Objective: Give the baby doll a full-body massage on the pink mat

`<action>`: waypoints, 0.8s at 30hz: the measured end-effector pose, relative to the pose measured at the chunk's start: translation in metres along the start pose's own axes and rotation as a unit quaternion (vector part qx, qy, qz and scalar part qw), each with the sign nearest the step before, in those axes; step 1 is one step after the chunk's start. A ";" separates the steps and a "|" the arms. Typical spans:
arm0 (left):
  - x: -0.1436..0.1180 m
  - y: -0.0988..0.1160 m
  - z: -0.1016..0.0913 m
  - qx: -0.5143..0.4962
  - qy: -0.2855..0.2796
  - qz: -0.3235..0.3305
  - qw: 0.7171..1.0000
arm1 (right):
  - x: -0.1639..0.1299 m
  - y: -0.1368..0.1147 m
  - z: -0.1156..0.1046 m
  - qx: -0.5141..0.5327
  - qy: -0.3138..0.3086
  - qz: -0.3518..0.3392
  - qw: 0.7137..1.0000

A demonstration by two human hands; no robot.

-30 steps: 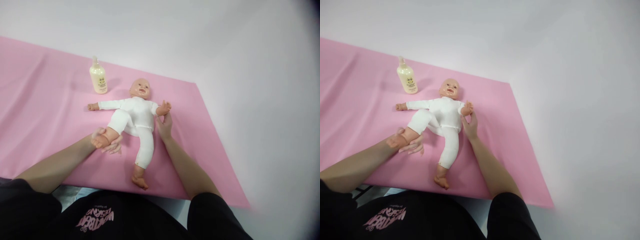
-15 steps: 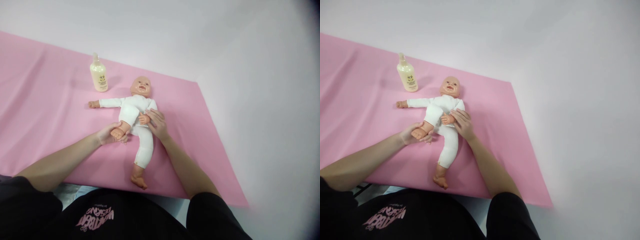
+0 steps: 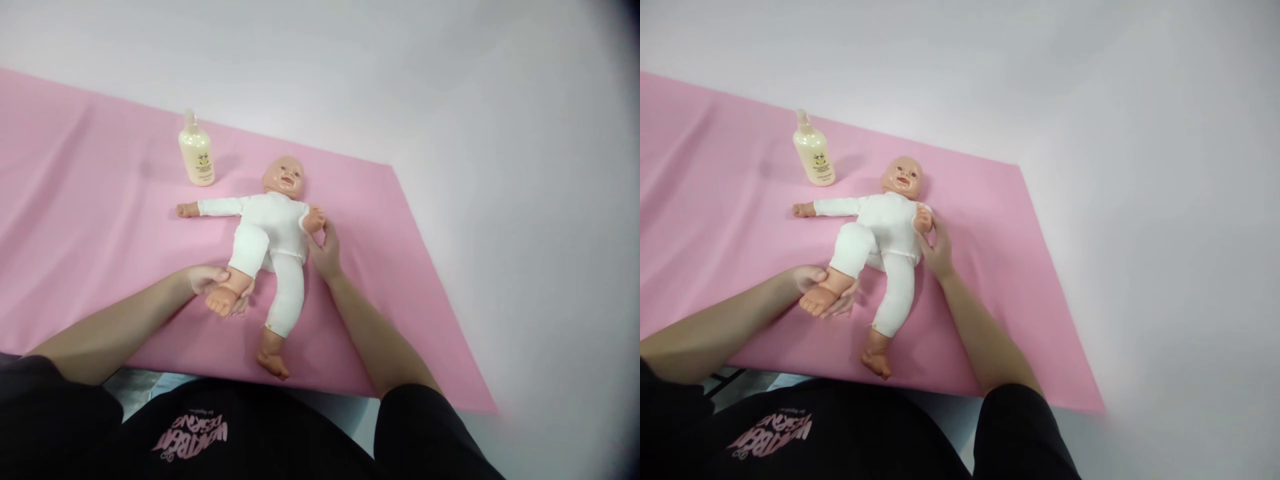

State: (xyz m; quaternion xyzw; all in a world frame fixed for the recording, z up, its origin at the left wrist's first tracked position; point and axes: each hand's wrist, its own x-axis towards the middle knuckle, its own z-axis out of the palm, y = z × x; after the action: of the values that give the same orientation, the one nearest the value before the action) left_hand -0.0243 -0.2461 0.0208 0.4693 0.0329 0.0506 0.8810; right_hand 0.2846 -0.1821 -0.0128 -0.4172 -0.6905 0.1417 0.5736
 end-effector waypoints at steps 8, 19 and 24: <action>0.001 0.018 0.012 0.073 -0.100 -0.105 0.987 | 0.016 0.006 -0.012 0.147 0.144 0.144 0.968; 0.004 0.024 0.026 0.146 -0.051 -0.147 0.977 | 0.017 0.035 -0.010 0.295 0.202 0.320 0.877; 0.003 0.019 0.027 0.148 0.015 -0.141 0.979 | 0.019 0.040 -0.010 0.308 0.210 0.348 0.860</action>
State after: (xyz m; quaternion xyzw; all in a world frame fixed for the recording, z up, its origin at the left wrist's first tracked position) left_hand -0.0200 -0.2579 0.0513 0.5847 0.1186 -0.0728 0.7992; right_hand 0.3099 -0.1463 -0.0237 -0.4524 -0.2847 0.4461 0.7178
